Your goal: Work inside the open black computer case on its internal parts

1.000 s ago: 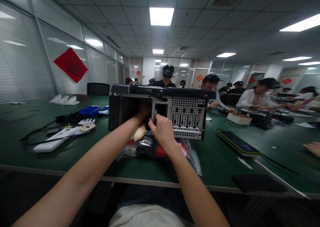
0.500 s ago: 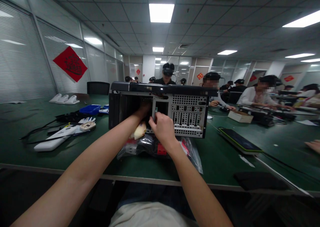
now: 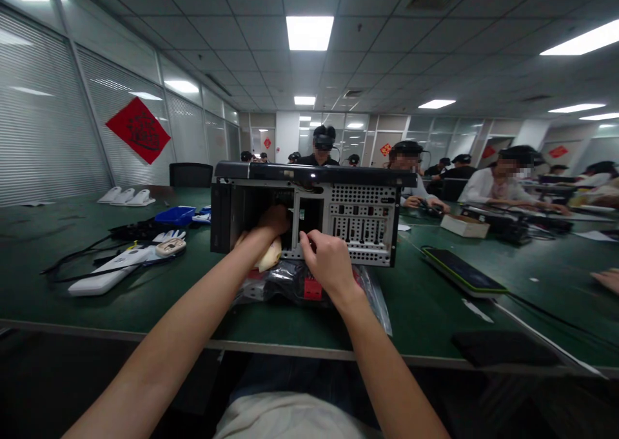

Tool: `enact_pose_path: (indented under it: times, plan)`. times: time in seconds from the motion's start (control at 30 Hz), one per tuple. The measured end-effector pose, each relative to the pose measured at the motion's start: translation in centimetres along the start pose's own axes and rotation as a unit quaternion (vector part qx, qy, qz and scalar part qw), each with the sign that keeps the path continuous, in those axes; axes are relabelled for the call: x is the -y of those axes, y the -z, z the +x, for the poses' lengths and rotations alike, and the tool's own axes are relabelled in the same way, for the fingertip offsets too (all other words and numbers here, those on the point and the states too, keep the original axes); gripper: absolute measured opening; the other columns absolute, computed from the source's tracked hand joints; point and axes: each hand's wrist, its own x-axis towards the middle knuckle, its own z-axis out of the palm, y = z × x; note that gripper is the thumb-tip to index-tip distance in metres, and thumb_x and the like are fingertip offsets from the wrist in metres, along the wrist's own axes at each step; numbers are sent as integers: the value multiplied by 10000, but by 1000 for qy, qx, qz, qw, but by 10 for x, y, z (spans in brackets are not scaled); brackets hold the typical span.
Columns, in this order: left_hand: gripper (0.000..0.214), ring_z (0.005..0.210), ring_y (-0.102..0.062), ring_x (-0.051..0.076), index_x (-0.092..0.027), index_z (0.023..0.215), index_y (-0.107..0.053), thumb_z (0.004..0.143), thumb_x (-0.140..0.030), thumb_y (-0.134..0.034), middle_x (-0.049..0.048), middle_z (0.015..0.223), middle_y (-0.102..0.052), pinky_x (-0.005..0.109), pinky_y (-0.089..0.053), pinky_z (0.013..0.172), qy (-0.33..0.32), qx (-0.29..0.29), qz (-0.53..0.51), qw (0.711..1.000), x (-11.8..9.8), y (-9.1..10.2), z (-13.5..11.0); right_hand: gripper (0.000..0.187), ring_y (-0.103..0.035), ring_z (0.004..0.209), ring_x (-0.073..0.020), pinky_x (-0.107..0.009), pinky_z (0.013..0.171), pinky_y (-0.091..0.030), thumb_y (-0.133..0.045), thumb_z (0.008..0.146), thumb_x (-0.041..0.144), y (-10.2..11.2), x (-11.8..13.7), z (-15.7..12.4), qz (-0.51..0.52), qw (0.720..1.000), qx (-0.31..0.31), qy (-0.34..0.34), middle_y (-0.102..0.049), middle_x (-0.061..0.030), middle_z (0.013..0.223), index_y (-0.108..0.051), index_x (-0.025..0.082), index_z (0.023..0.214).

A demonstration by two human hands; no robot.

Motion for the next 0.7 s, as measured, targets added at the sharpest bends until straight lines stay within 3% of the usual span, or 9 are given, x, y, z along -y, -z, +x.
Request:
enact_pose_path:
  times: [0.1, 0.4, 0.53, 0.7]
  plan:
    - [182, 964, -696, 269, -127, 958, -751, 828, -239, -690, 191, 958, -728, 282, -516, 799, 17, 29, 45, 998, -4, 2, -2, 453, -572, 565, -145, -290, 605, -285, -416, 983, 408, -2, 0, -7, -20, 1000, 3, 19, -643, -41, 593, -602, 204, 623]
    - [327, 1030, -685, 297, -61, 1062, -749, 940, -256, -517, 242, 1055, -705, 276, -519, 780, 7, -4, 64, 998, -18, 10, -9, 453, -564, 580, -136, -296, 597, -236, -426, 982, 428, -1, 5, -10, -46, 996, 53, 56, -683, -39, 651, -616, 204, 636]
    - [314, 1036, -683, 288, -53, 1071, -745, 927, -244, -543, 232, 1069, -706, 264, -517, 794, -15, 3, 65, 998, -18, 6, -7, 453, -579, 595, -143, -302, 597, -232, -413, 986, 428, -1, 6, -9, -54, 995, 65, 59, -693, -44, 668, -631, 204, 658]
    - [236, 1005, -694, 271, -87, 1018, -753, 858, -192, -616, 200, 1047, -718, 245, -524, 780, -21, 58, 76, 995, -11, -2, -3, 436, -582, 600, -149, -302, 593, -234, -417, 983, 412, 0, 8, -6, -70, 992, 81, 64, -697, -51, 676, -648, 204, 677]
